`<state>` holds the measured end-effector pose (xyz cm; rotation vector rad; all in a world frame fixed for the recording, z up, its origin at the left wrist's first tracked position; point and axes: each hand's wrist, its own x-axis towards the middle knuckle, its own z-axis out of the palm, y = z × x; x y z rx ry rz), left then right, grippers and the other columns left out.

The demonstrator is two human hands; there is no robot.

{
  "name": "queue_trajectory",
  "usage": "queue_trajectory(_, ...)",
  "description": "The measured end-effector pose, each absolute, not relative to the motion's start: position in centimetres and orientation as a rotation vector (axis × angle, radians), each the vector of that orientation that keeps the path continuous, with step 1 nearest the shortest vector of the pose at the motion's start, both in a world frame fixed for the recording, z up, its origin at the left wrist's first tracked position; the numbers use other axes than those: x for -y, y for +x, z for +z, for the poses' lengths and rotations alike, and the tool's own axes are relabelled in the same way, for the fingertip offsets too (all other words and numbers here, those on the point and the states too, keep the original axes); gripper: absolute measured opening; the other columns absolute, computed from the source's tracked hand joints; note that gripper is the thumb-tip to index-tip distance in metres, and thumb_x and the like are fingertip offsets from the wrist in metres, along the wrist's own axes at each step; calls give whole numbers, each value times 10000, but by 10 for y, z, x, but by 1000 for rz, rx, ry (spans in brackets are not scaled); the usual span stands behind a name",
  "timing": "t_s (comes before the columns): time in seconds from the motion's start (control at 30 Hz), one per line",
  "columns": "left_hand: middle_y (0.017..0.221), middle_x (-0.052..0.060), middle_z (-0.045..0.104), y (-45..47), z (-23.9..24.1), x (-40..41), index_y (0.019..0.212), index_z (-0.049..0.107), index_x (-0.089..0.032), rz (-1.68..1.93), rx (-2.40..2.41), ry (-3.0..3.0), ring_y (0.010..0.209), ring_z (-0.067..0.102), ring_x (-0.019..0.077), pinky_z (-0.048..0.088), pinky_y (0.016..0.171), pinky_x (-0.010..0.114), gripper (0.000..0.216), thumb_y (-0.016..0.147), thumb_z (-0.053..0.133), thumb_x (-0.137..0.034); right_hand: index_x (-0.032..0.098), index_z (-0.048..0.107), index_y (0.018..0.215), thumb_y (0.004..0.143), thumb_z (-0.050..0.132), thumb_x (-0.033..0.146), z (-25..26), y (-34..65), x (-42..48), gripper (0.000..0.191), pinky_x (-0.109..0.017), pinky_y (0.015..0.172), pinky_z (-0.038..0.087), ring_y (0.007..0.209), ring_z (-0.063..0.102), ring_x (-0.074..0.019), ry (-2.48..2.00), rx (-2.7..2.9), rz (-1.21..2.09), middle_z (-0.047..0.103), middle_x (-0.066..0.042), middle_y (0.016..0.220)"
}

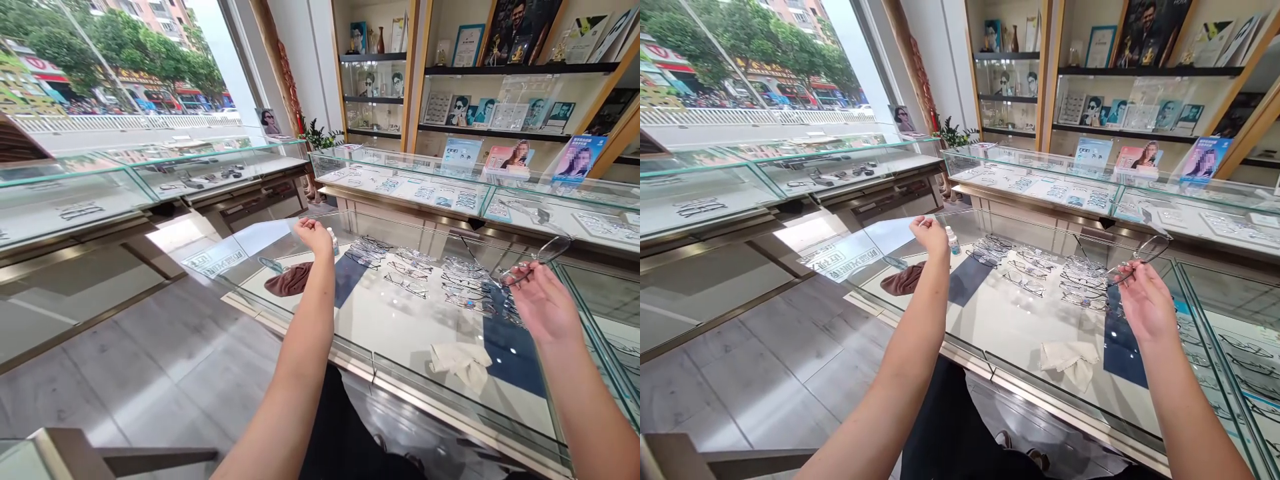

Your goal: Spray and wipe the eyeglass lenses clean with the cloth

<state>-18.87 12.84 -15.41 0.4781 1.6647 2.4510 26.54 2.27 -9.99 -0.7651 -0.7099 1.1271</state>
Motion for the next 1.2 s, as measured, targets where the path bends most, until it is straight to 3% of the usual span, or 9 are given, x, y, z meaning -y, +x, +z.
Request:
queue_trajectory(0.33,995,13,503,-195,-176,-133,1131,444,-199,2308,-1819,265,999,613,121,477,1057,300,366,834,537,-7,164,668,756,618,927,241,-96,262,-20,304,-351,727,463,822,597,-164,-765,687,1128,588,-20,830)
queue_trajectory(0.6,996,30,533,-194,-171,-128,1128,461,-200,2235,-1912,299,982,619,151,491,1007,328,412,773,569,-21,187,680,731,620,914,251,-96,263,-20,267,-318,676,496,817,608,-157,-775,692,1123,599,-21,843)
queue_trajectory(0.77,1098,52,542,-183,-165,-126,1117,455,-229,2175,-2002,369,1092,615,175,473,1027,324,391,790,602,-74,176,678,741,628,915,252,-97,263,-21,274,-313,681,503,818,618,-157,-763,683,1123,603,-25,836)
queue_trajectory(0.97,1265,116,590,-154,-175,-126,1096,456,-249,2030,-2150,390,1347,531,300,345,1173,485,496,721,711,-47,163,668,751,646,906,230,-92,261,-18,268,-329,726,478,817,605,-154,-747,660,1134,596,-21,833)
queue_trajectory(1.1,1152,133,649,-145,-180,-122,975,465,-246,1921,-2162,355,1286,583,338,367,1129,547,329,801,677,-63,162,660,750,704,877,219,-86,261,-14,229,-355,778,466,823,605,-156,-733,653,1098,599,-20,838)
queue_trajectory(1.2,1063,123,650,-144,-175,-119,923,441,-246,1927,-2137,345,1213,619,323,425,1073,525,184,930,608,-168,156,682,741,656,920,248,-83,264,-10,269,-340,780,484,824,622,-152,-665,689,1024,626,-24,850)
